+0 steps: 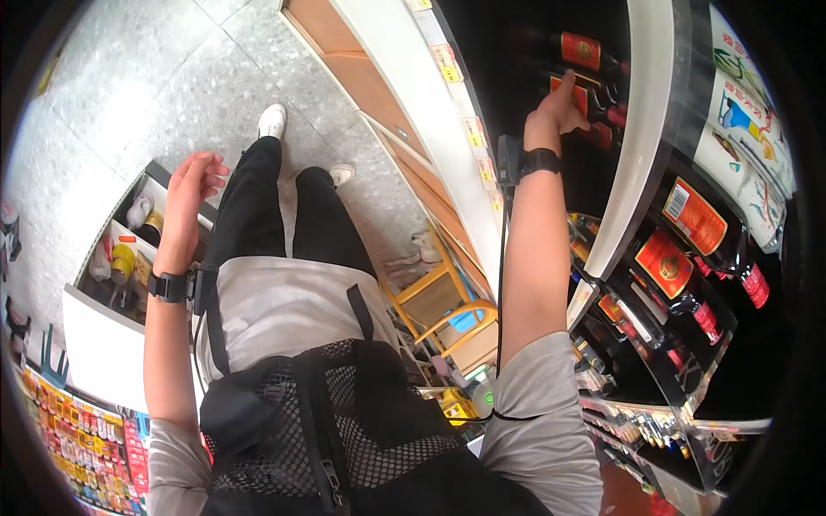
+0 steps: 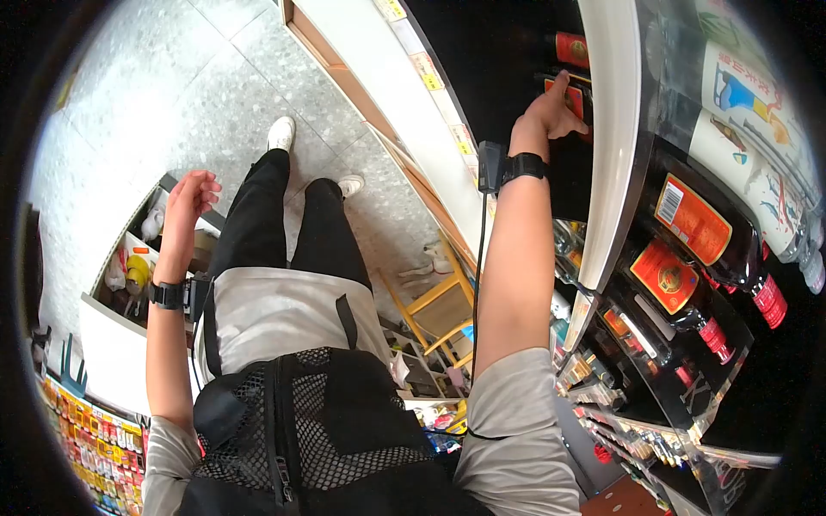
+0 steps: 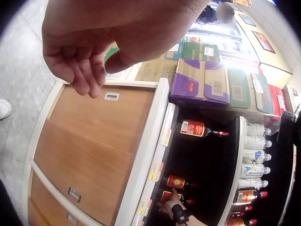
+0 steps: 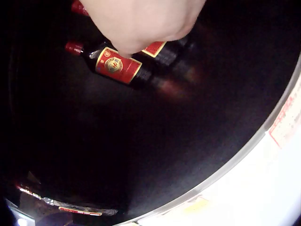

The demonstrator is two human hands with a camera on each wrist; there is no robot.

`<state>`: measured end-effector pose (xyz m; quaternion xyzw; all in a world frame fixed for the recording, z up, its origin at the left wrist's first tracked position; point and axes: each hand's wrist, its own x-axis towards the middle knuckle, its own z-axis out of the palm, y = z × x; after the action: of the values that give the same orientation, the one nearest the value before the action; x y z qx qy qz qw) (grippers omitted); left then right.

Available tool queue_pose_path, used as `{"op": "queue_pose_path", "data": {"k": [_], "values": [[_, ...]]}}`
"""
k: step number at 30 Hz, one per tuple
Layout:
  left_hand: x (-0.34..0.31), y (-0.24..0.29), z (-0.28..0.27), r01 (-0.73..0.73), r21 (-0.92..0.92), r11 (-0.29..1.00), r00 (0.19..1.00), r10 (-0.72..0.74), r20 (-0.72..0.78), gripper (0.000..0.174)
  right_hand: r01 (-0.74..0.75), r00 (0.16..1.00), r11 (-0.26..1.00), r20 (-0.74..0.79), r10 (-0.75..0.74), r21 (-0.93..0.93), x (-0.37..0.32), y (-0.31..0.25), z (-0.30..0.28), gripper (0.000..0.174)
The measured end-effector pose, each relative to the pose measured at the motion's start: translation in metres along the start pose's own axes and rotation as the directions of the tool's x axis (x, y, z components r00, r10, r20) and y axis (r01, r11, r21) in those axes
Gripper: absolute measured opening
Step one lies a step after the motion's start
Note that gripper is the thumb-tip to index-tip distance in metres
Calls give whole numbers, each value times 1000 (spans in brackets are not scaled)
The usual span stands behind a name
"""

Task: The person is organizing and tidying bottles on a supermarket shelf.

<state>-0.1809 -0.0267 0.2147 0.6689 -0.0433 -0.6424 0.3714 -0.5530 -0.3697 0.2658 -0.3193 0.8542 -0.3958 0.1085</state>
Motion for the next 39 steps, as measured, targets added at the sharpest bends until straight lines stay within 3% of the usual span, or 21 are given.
{"op": "queue_pose_path", "data": {"k": [3,5,7,10,13,15,21,23,26,27,28,29,30,31,32,34,35,36,37,38,39], "values": [[4,-4,-4,4,-12,1000,999,-4,-34,26,-26,1000,1000,7,26,11,16,8,7,101],[6,-6,-7,-27,-1,1000,1000,27,-3,28,14,996,1000,-84,-14,-2,28,15,15,105],[-1,0,-4,-85,14,996,996,86,-29,27,94,988,996,-123,-92,11,34,18,18,94],[0,-1,-9,-70,-24,997,997,69,-20,27,122,992,992,-22,-122,31,63,43,25,106],[3,-14,-18,-20,-49,999,999,19,-35,27,148,986,988,-71,-152,-53,50,21,20,80],[-7,-2,-13,3,7,1000,999,-2,-35,26,191,979,981,-61,-194,-42,38,19,15,76],[-5,13,-16,-1,112,994,998,7,-57,26,248,966,952,33,-258,180,15,12,-15,63],[6,14,-17,-46,97,994,997,40,59,26,229,966,923,44,-255,308,-1,10,-31,59],[16,23,-7,-57,265,963,995,35,88,27,267,945,840,44,-325,472,-60,33,-73,52],[22,23,-3,-59,320,946,994,26,105,28,332,915,823,54,-399,461,-90,49,-93,50],[30,24,0,-58,379,924,994,17,112,28,545,811,764,13,-585,345,-118,70,-106,36],[36,23,3,-54,439,897,993,4,115,29,620,731,730,126,-670,288,-148,94,-128,33],[45,18,3,-75,478,875,989,4,148,28,546,714,774,306,-630,320,-178,117,-147,29],[59,10,0,-59,511,858,987,-27,160,29,562,592,779,524,-613,278,-195,135,-166,25],[69,2,1,-66,569,820,984,-40,172,29,454,522,874,744,-417,172,-212,162,-180,21],[83,-17,-6,-92,677,730,977,-65,203,30,238,476,971,873,-105,-13,-254,250,-195,25],[92,-29,-12,-74,714,697,970,-115,212,29,313,358,930,931,70,-191,-274,296,-212,47],[94,-39,-14,-95,771,629,955,-162,249,30,315,114,880,934,338,-356,-287,333,-226,68],[91,-49,-16,-114,822,558,938,-213,275,30,290,82,839,885,457,-460,-308,357,-243,77],[89,-58,-19,-140,897,419,914,-294,280,33,72,19,841,844,536,-536,-318,358,-259,81],[87,-67,-20,-178,947,268,884,-379,274,36,61,16,845,847,532,-532,-333,360,-268,81]]}}
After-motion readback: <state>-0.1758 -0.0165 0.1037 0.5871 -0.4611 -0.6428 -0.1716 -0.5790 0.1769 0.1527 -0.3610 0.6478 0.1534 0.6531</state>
